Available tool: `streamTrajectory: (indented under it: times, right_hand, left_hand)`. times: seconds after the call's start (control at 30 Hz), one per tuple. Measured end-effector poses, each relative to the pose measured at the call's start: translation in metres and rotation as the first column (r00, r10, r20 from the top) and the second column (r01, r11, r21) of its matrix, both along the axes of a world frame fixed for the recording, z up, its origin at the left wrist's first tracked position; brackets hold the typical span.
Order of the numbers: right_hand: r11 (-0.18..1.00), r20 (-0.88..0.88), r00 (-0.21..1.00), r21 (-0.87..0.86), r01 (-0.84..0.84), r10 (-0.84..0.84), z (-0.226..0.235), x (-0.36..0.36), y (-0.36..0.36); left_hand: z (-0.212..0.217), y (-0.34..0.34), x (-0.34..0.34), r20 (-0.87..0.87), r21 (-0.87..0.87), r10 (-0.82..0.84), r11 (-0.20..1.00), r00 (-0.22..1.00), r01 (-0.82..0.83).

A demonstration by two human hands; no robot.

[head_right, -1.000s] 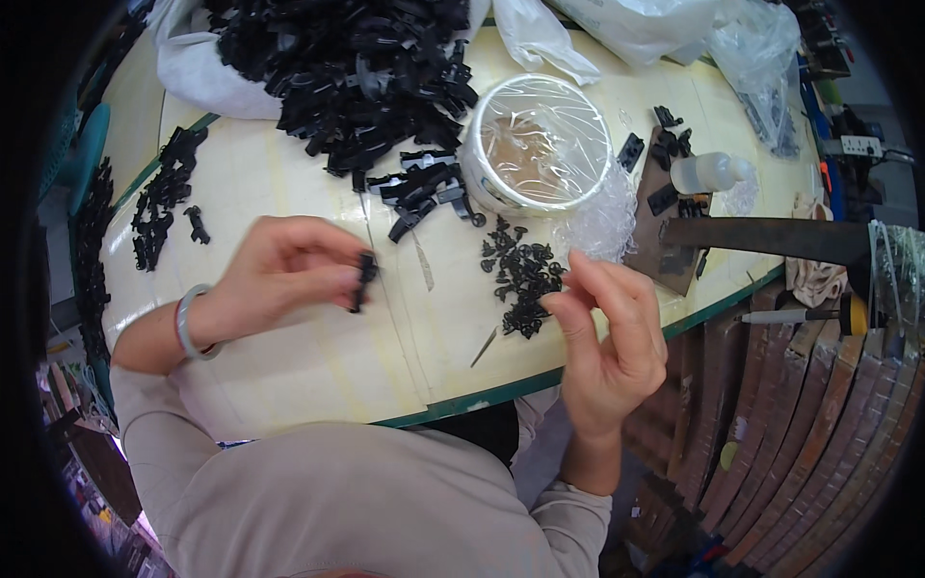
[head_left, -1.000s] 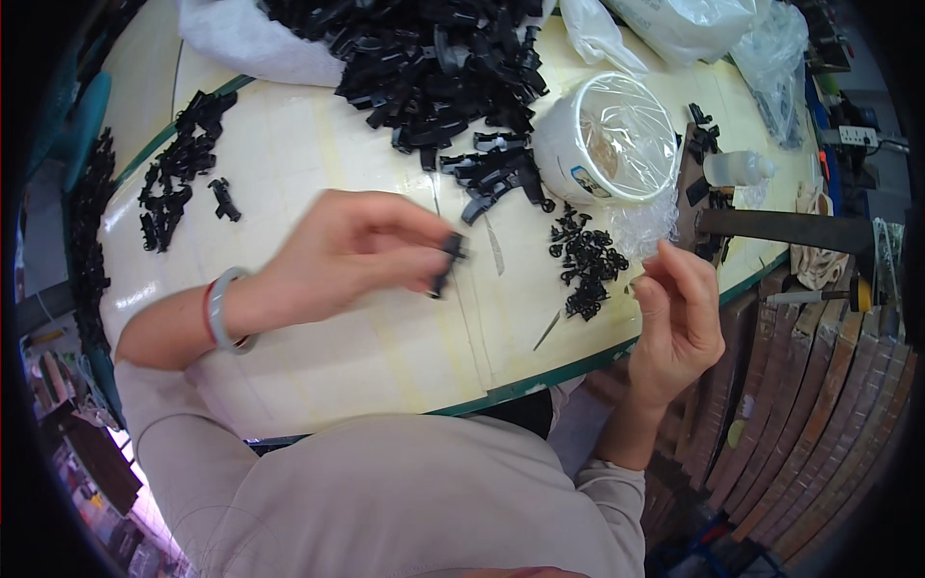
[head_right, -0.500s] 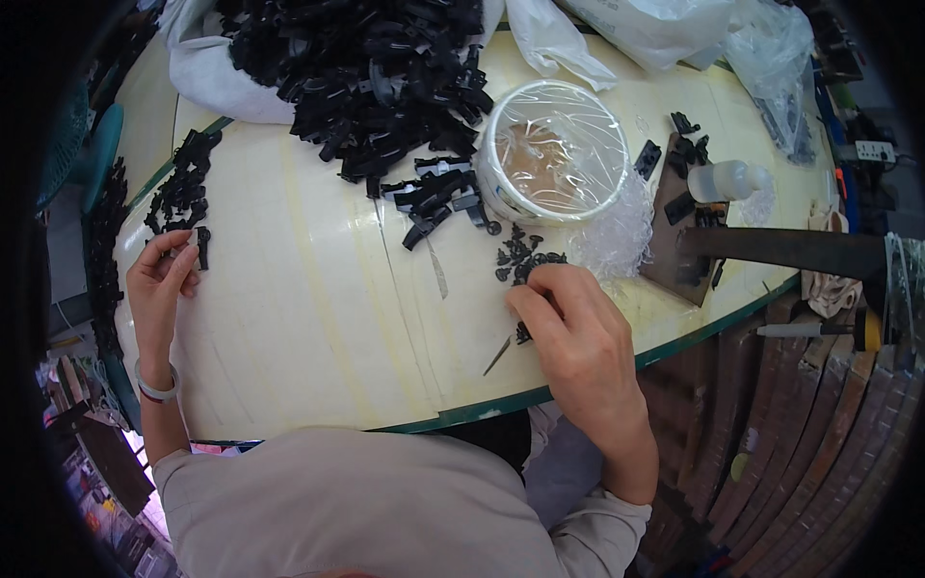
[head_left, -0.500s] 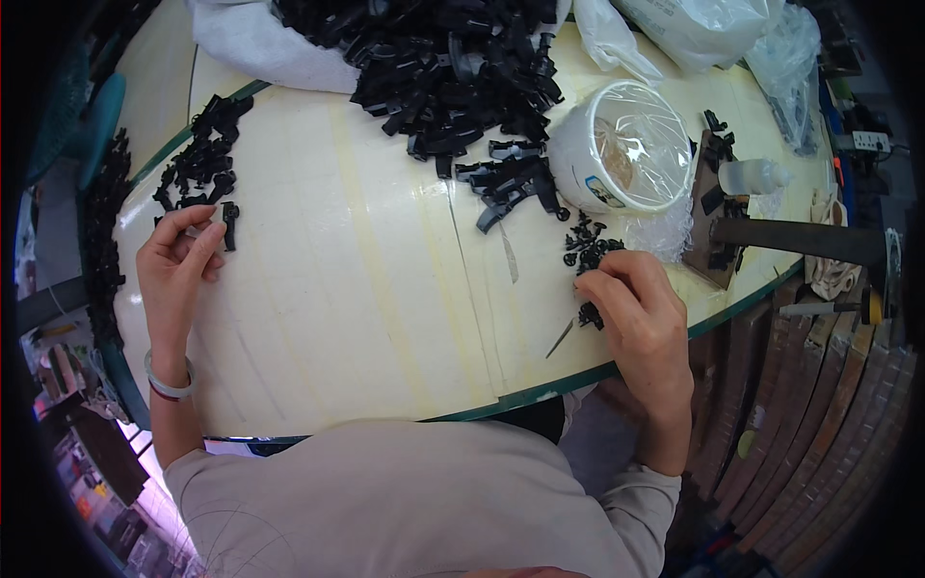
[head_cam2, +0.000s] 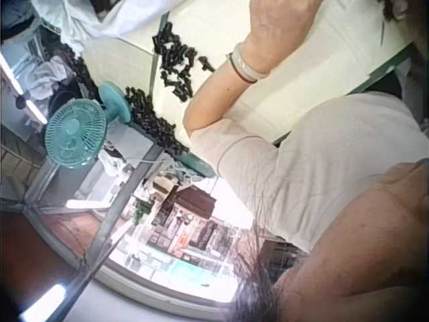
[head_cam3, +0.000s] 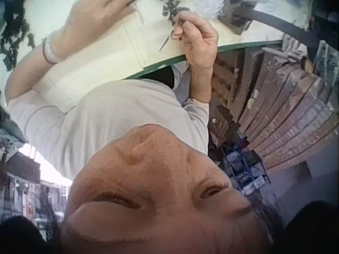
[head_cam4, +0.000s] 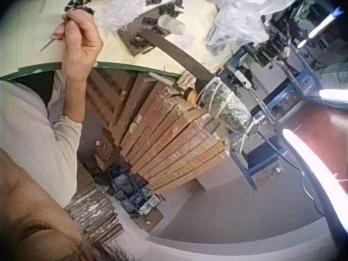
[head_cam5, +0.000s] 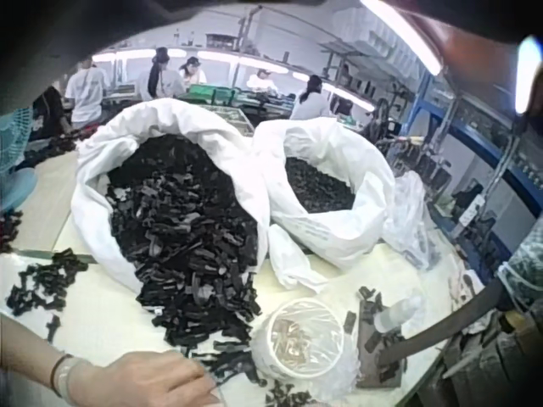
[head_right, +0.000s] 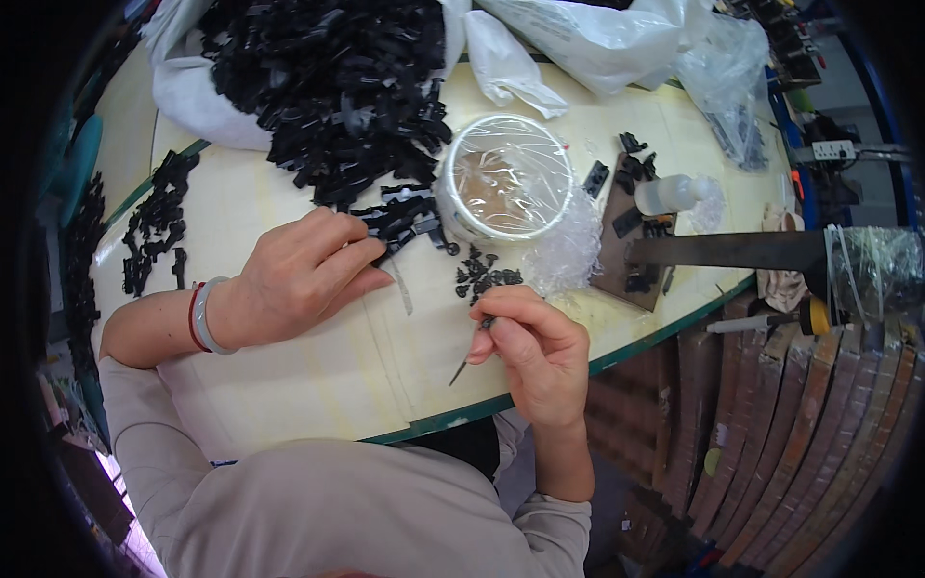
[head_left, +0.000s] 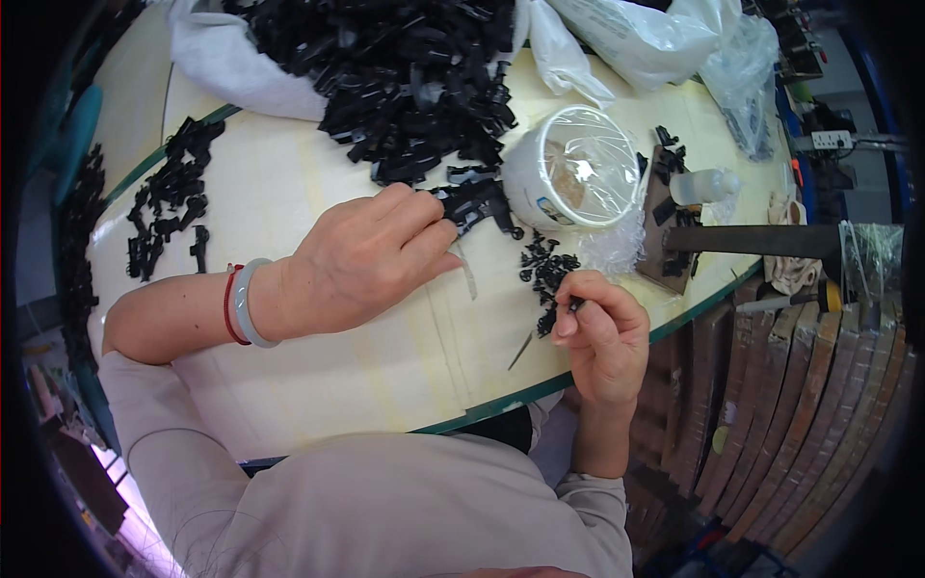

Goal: The person assembles plastic components by attaching small plastic clips to plastic parts by hand and placing the assembled pieces on the work table.

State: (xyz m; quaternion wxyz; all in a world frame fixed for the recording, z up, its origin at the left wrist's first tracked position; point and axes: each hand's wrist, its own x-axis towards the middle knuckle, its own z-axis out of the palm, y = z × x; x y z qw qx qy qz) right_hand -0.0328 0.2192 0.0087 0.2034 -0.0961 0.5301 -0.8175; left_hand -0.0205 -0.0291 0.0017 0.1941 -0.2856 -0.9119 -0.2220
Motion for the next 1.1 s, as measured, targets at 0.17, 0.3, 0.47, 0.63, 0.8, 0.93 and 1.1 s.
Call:
streamTrajectory:
  times: [0.17,0.3,0.47,0.63,0.8,0.93,1.1]
  right_hand:
    - [0.998,0.088,0.996,-0.062,0.027,-0.021,-0.001,0.002,0.002]
    - [1.000,0.076,0.997,-0.023,0.009,-0.007,-0.002,0.004,0.002]
    - [1.000,0.016,1.000,-0.015,0.020,-0.020,-0.008,0.002,-0.001]
    - [0.997,0.046,0.997,-0.038,0.072,-0.070,-0.009,0.003,0.002]
    - [0.988,0.109,0.985,-0.067,0.140,-0.133,-0.009,0.005,0.003]
    - [0.982,0.085,0.983,-0.085,0.168,-0.161,-0.009,0.004,0.001]
    - [0.984,0.055,0.987,-0.091,0.154,-0.149,-0.010,0.003,0.005]
  left_hand:
    - [0.001,0.000,0.012,0.074,-0.089,-0.057,0.994,0.996,0.063]
    - [0.002,0.000,0.024,0.179,0.062,-0.068,0.996,0.982,0.057]
    - [0.008,-0.005,0.020,0.281,0.315,-0.043,0.948,0.959,-0.049]
    - [0.011,-0.010,0.017,0.503,0.427,0.022,0.863,0.864,-0.270]
    - [0.011,-0.012,0.014,0.472,0.356,0.026,0.909,0.881,-0.217]
    - [0.007,-0.011,0.018,0.499,0.312,-0.051,0.942,0.865,-0.124]
    - [0.010,-0.009,0.015,0.553,0.285,-0.086,0.954,0.829,-0.091]
